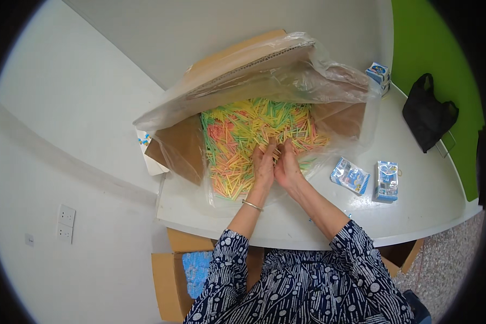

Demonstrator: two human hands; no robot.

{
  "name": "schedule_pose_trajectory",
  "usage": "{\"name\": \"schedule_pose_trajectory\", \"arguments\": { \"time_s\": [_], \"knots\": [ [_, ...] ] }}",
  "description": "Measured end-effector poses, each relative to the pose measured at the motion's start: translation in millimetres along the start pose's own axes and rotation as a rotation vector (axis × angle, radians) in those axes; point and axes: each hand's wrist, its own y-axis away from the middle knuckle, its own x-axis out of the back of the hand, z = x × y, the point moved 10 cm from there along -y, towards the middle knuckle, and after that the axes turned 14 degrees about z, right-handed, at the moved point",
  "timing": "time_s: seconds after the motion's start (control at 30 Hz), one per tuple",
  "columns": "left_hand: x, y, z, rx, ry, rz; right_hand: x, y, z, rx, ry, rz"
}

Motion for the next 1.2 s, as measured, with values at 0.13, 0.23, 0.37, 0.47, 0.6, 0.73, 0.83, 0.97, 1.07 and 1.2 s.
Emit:
{"name": "schedule_pose_trajectory", "arguments": {
  "time_s": [0.13, 0.23, 0.37, 0.47, 0.6, 0.73, 0.83, 0.97, 1.07, 1.2],
  "knots": [
    [-4, 4, 2, -0.032, -0.146, -0.011, -1, -3, -2, 0.013, 0.021, -0.058],
    [-2, -2, 12, -0.150, -0.315, 0.037, -2, -5, -3, 0.027, 0.068, -0.126],
    [-9, -7, 27, -0.267, -0.220, -0.036, 5, -6, -16, 0.106, 0.116, -0.009],
    [-8, -15, 25, -0.238, -0.252, -0.086, -1, 5, -28, 0.173, 0.208, -0.073],
    [-9, -20, 29, -0.286, -0.290, -0.091, -3, 18, -44, 0.166, 0.278, -0.175],
    [-20, -14, 40, -0.347, -0.333, -0.078, 15, 27, -78, 0.291, 0.335, -0.130],
    [-19, -14, 46, -0.335, -0.363, -0.096, 32, 46, -111, 0.405, 0.462, -0.115],
    [-26, -15, 30, -0.139, -0.072, -0.179, 73, 70, -170, 0.641, 0.665, -0.008],
    [-29, -17, 19, -0.240, -0.213, -0.228, 94, 94, -198, 0.735, 0.748, 0.098],
    [-19, -10, 1, -0.393, -0.285, -0.184, 116, 109, -202, 0.788, 0.873, 0.161]
  ]
}}
